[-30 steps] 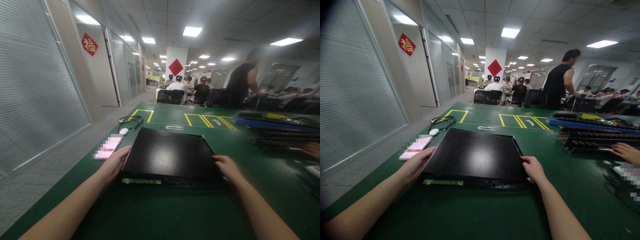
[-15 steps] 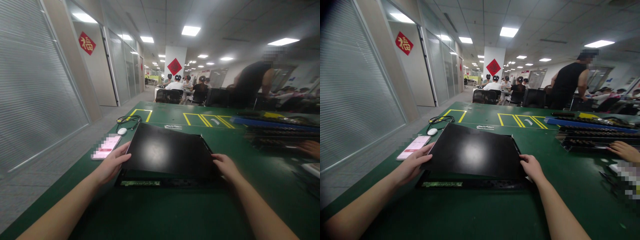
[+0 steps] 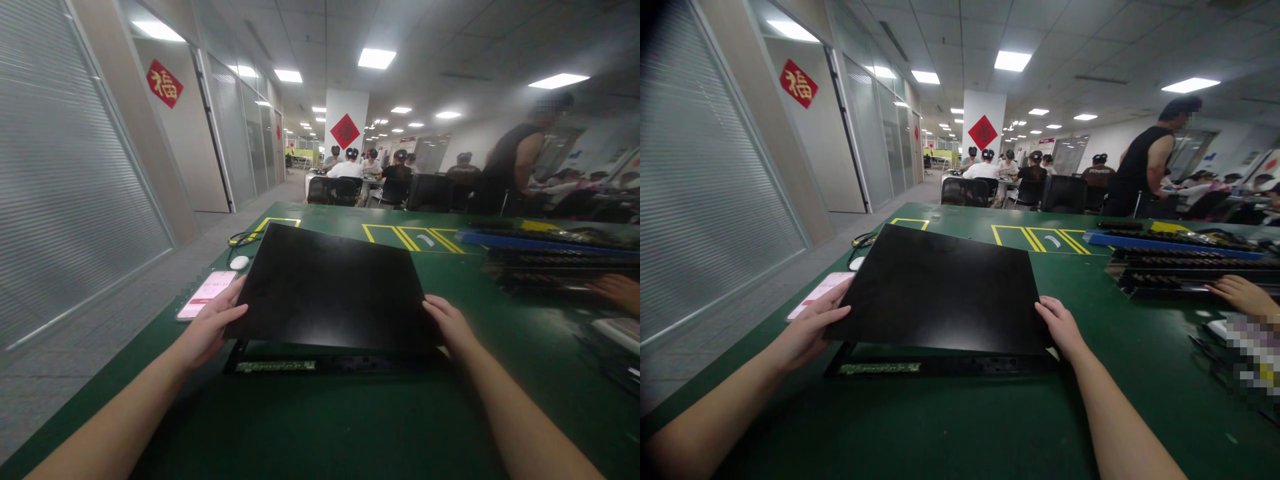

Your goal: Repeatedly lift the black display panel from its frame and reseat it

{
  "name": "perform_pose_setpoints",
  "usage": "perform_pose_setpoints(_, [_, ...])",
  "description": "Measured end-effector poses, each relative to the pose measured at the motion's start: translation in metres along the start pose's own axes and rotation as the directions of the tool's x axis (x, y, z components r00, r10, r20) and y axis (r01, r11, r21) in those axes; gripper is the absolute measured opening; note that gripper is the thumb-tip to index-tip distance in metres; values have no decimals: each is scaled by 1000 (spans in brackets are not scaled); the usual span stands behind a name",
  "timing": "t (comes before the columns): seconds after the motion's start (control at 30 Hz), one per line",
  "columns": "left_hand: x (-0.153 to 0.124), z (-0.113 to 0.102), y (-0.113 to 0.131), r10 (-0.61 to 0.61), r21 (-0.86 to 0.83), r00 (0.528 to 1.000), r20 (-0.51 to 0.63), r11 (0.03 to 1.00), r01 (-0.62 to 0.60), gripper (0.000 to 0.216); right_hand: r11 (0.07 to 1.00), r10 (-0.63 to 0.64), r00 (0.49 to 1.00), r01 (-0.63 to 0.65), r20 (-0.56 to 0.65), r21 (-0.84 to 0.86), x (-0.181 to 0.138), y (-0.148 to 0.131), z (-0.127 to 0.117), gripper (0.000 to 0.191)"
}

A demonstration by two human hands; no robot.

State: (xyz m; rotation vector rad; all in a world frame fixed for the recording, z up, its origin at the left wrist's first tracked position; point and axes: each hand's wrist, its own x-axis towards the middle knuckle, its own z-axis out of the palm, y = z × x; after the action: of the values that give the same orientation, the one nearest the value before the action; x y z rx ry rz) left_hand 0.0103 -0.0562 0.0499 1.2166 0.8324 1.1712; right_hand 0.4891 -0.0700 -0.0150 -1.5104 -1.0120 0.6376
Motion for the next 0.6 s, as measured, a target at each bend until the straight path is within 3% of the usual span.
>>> perform_pose_setpoints(0.13, [1,-4,4,27,-12,999,-32,1000,-27,67,902,136,989,-151,65,406,-9,-16,4,46])
perform_pose_setpoints(0.23, [1,-1,4,12,-13,1000,-3,1000,-12,68,792,147,973,-224,179,568,-14,-23,1,49])
perform_pose_setpoints(0.33, [1,1,2,-22,-10,999,30,1000,22,66,686,279,914,-405,295,604,-17,-25,-4,37])
perform_pose_setpoints(0.4, [2,-1,0,-41,1,999,17,999,41,61,636,374,874,-485,310,601,-18,-25,-6,27])
perform_pose_setpoints(0.6, [8,-9,-12,-59,76,996,-72,995,65,44,604,429,882,-440,195,664,-15,-31,0,9])
